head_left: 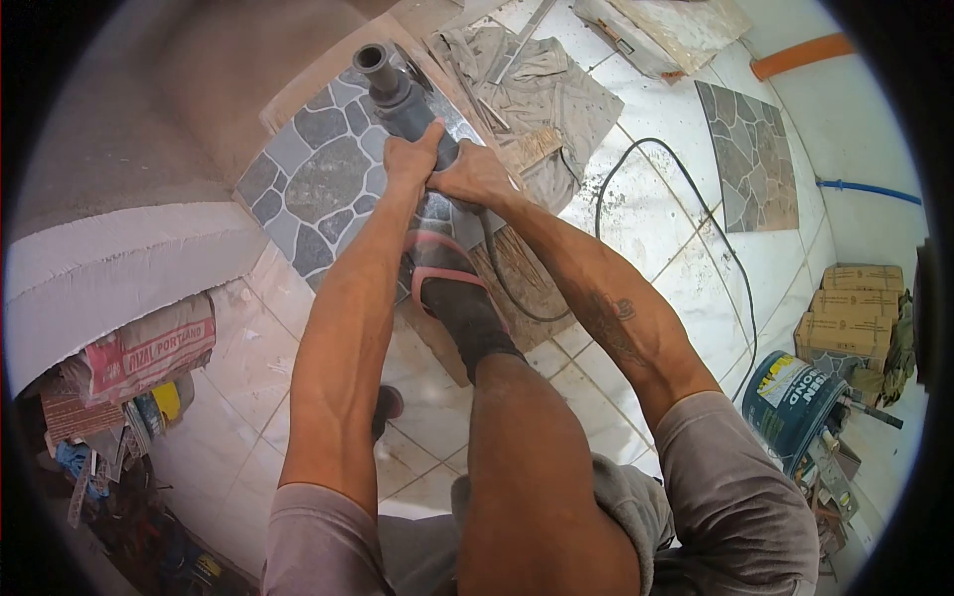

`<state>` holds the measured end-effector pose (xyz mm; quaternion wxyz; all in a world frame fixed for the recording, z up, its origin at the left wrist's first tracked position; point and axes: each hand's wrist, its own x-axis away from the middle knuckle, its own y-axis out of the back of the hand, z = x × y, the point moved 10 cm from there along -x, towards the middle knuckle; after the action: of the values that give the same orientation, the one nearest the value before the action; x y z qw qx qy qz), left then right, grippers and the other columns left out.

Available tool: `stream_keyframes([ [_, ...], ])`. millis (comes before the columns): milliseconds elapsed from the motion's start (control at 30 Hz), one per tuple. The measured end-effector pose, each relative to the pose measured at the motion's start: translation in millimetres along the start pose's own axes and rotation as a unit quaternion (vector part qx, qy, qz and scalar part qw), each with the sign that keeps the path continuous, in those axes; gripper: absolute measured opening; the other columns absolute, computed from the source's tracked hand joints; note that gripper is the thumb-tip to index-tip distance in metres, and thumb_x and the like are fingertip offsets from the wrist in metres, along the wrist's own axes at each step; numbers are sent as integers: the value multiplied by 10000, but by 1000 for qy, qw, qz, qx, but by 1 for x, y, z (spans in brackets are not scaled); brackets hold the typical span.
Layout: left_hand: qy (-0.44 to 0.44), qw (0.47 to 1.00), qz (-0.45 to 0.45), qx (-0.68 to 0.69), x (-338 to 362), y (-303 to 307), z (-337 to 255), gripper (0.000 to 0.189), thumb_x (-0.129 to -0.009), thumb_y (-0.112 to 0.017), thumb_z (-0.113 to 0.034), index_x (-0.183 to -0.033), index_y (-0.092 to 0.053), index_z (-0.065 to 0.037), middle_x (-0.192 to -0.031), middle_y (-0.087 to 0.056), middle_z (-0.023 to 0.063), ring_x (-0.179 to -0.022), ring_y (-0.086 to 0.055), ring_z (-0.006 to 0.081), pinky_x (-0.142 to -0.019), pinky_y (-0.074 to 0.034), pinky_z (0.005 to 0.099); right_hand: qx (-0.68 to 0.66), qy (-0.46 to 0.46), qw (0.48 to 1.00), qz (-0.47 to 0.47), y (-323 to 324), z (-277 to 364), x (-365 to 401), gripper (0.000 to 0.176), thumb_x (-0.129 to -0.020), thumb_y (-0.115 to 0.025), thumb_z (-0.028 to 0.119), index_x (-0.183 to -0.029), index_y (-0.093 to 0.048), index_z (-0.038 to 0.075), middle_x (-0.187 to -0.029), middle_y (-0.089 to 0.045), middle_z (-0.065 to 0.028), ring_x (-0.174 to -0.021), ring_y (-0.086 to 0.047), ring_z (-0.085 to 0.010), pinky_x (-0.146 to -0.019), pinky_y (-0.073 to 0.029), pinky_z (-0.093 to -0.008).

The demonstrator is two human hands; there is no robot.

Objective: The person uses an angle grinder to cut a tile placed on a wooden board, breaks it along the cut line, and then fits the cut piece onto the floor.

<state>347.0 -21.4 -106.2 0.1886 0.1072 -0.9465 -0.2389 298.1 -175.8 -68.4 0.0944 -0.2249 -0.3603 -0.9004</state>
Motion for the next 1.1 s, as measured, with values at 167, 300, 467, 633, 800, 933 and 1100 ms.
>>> stream_keyframes([
  [167, 4, 1000, -5, -5, 6, 0, 1, 649, -779, -788, -425, -947, -654, 187, -961, -685, 229, -822, -667, 229, -671, -520, 377, 7, -2, 1000, -2, 3, -1, 7, 887, -596, -788, 524, -1152, -598, -141, -1132, -655, -309, -1079, -660, -390, -915, -531, -408],
  [300, -1, 1000, -2, -12, 18, 2, -5, 687, -767, -785, -446, -958, -648, 199, -974, -685, 248, -826, -676, 253, -695, -523, 389, 9, -1, 1000, -7, 2, -5, 11, 882, -599, -787, 525, -1138, -602, -148, -1124, -656, -313, -1062, -667, -387, -905, -536, -406],
  [467, 1, 1000, 5, -17, 26, 0, -6, 726, -756, -786, -469, -958, -644, 213, -965, -690, 256, -836, -681, 267, -721, -529, 392, 7, 4, 1000, -7, 2, -9, 15, 872, -604, -784, 524, -1121, -607, -155, -1090, -666, -313, -1045, -675, -383, -891, -541, -408],
  [633, 5, 1000, 6, -1, 30, -4, -1, 744, -761, -785, -476, -948, -638, 229, -955, -686, 270, -849, -680, 266, -721, -531, 392, -11, -5, 1000, 11, 6, -12, 24, 865, -604, -779, 532, -1103, -611, -154, -1062, -673, -310, -1016, -685, -373, -869, -547, -406],
  [800, 21, 1000, 17, -8, 36, -5, -1, 769, -746, -801, -473, -977, -614, 237, -999, -673, 288, -902, -673, 286, -764, -528, 394, -5, 9, 1000, -6, 4, -15, 26, 886, -599, -770, 572, -1098, -614, -145, -1061, -671, -312, -1007, -686, -374, -868, -545, -413],
  [933, 46, 998, 35, 4, 39, -9, 4, 818, -715, -828, -469, -1039, -572, 237, -1064, -653, 307, -979, -658, 321, -846, -516, 396, 10, 8, 1000, -13, 3, -19, 27, 922, -596, -764, 607, -1118, -612, -137, -1080, -666, -315, -1030, -676, -387, -885, -538, -415],
  [1100, 51, 998, 41, 9, 45, -10, 3, 833, -714, -832, -469, -1066, -563, 236, -1076, -654, 301, -995, -659, 328, -858, -515, 392, 15, 8, 1000, -6, 0, -23, 29, 965, -596, -760, 625, -1157, -596, -143, -1116, -654, -321, -1062, -663, -398, -906, -529, -414],
])
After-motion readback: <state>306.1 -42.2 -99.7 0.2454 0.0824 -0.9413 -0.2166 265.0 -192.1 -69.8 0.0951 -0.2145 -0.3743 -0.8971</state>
